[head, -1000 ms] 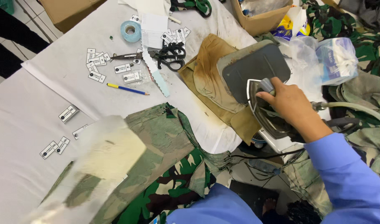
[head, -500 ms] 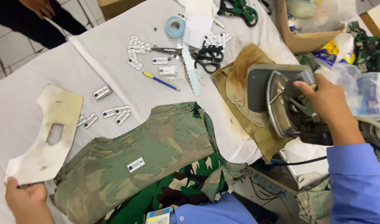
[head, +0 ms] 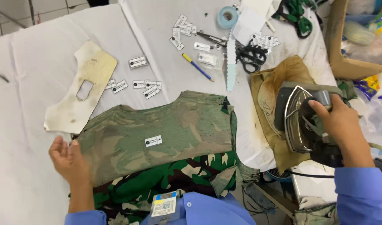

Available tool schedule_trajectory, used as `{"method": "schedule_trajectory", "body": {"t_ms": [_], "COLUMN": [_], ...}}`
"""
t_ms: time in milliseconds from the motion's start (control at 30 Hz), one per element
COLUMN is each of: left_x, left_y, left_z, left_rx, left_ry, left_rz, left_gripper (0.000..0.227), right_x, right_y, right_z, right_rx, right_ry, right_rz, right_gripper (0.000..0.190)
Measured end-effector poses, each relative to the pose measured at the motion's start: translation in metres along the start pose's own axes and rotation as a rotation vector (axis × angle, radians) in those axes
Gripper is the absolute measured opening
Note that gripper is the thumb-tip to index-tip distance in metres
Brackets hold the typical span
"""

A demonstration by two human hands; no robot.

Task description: The person places a white template on the collar of a camouflage t-shirt, positions a size label on the template, and uses an iron to press the label onto the fabric. The person repeats this process for multiple shirts, stacking the finished items on the table.

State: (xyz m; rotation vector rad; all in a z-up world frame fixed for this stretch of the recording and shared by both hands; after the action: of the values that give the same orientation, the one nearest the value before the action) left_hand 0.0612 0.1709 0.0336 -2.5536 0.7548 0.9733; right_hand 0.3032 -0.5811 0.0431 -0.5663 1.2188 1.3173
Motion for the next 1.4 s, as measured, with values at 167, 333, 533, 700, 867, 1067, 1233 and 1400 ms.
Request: {"method": "schedule_trajectory", "body": {"t_ms": [167,333,533,700,867,1067,1233,1400], "left_x": [-0.013,-0.023,-0.021,-0.014,-0.037,0.01,0.018,0.001], "left_y": [0.058,0.122,0.181,0.153,0.097,0.056,0.062,0.061], "left_z": [-0.055,-0.062,0.01,0.003,-0.062,-0.045,-0.054,-0.064], "left_rx": [0.379,0.429,0.539,0.372,0.442,0.446,0.514,0.631], "left_ry": [-0.231,-0.28,-0.801,-0.517,-0.367,-0.3,-0.164,-0.169], "left_rz": [0.069,0.367,0.515,0.812,0.658,0.594,0.595,0.348], "left_gripper": [0.031,0.024,0.026,0.014,0.009,0.005,0.003,0.011], "right_x": [0.007,0.032,0.034,0.197,0.158,0.152,0.186,0.223], "right_y": [-0.016,-0.046,0.129,0.281,0.238,0.278,0.324,0.315], "right_z": [-0.01,-0.004,0.155,0.209,0.223,0.254,0.299,0.342], "right_rx": [-0.243,-0.417,-0.733,-1.229,-0.839,-1.127,-1.108,-1.086], "right_ry": [-0.116,-0.3,-0.038,-0.157,-0.481,-0.369,-0.474,0.137], "right_rz": [-0.105,-0.155,-0.304,0.415,0.332,0.168,0.341,0.108], "right_gripper": [0.049,0.032,0.048,0.02,0.007,0.017,0.039,0.052]}}
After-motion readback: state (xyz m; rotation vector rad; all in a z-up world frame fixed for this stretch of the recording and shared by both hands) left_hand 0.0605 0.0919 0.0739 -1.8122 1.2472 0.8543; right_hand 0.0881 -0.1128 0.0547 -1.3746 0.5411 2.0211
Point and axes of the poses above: each hand's wrist, its own y-axis away from the middle knuckle, its own x-axis out of the palm, z = x × y, the point moved 10 cm from there along -y, towards the middle knuckle, and after that the axes turned 15 degrees about -y, right-handed, at the moved point
